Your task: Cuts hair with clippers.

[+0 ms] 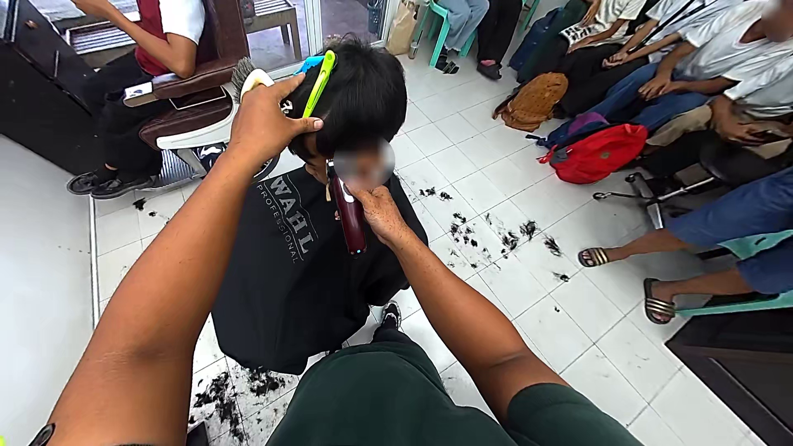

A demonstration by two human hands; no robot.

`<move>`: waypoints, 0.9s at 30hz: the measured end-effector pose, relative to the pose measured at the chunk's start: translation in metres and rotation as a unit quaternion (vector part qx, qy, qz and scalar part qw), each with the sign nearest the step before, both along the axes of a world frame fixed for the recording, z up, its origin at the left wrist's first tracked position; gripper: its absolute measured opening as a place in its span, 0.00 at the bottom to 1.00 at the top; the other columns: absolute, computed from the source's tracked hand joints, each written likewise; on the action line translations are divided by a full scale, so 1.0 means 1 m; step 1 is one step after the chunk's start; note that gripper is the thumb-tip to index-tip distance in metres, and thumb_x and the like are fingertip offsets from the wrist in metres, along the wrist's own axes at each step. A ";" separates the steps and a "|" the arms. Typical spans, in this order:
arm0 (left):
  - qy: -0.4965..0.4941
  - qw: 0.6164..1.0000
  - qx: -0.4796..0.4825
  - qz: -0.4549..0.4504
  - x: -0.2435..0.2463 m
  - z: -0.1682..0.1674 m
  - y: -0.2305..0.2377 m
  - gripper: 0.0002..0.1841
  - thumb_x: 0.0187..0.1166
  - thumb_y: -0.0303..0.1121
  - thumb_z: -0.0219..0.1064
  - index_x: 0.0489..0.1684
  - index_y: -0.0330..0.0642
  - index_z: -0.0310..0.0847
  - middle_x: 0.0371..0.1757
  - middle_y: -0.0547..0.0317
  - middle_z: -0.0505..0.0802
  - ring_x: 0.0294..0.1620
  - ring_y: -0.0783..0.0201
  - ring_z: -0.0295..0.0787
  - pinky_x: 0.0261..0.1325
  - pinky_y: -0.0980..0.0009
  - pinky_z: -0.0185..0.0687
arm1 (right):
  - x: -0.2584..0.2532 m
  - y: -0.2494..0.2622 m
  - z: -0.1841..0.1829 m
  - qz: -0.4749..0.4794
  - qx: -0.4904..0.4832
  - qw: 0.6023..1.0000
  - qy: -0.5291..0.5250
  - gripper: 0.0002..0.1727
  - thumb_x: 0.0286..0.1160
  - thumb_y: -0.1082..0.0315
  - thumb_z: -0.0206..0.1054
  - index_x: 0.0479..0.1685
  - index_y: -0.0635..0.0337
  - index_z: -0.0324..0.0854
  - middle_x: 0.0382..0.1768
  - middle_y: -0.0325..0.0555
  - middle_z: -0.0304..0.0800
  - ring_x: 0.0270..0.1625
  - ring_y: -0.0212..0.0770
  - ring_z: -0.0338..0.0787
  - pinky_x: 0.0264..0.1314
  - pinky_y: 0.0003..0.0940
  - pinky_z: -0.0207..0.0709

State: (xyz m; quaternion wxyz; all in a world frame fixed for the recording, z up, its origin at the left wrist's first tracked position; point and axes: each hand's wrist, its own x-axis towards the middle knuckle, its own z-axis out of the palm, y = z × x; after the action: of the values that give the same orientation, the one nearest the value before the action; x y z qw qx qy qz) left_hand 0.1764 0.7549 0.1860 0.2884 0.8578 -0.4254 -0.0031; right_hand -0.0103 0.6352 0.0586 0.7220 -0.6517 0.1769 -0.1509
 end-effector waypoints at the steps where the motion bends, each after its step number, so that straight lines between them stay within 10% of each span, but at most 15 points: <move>1: -0.001 1.000 0.001 0.001 0.000 0.000 0.000 0.40 0.72 0.52 0.78 0.87 0.52 0.72 0.76 0.42 0.85 0.79 0.43 0.79 0.81 0.37 0.67 | 0.000 -0.001 -0.002 0.009 -0.008 1.000 0.024 0.21 0.92 0.55 0.56 0.56 0.69 0.79 0.41 0.55 0.90 0.41 0.46 0.94 0.49 0.46 0.90; 23: 0.003 1.000 -0.001 0.015 -0.008 -0.002 0.001 0.40 0.72 0.51 0.79 0.87 0.53 0.71 0.76 0.43 0.85 0.80 0.44 0.78 0.83 0.40 0.65 | 0.003 0.003 -0.002 0.004 0.005 1.000 -0.022 0.22 0.93 0.56 0.54 0.59 0.69 0.78 0.44 0.56 0.90 0.43 0.46 0.93 0.51 0.45 0.90; 27: -0.031 0.983 -0.176 0.039 -0.021 -0.005 0.026 0.35 0.79 0.48 0.73 0.85 0.43 0.72 0.73 0.46 0.88 0.74 0.52 0.84 0.78 0.51 0.75 | -0.043 -0.001 0.002 0.062 0.005 0.998 0.004 0.23 0.92 0.51 0.50 0.61 0.59 0.81 0.37 0.48 0.90 0.32 0.40 0.91 0.37 0.38 0.90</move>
State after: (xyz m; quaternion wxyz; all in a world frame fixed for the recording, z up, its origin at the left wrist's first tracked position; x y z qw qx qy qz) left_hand 0.1558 0.7806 0.1811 0.4215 0.8093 -0.3939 0.1103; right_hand -0.0529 0.6339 0.0601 0.7324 -0.6584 0.1401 -0.1026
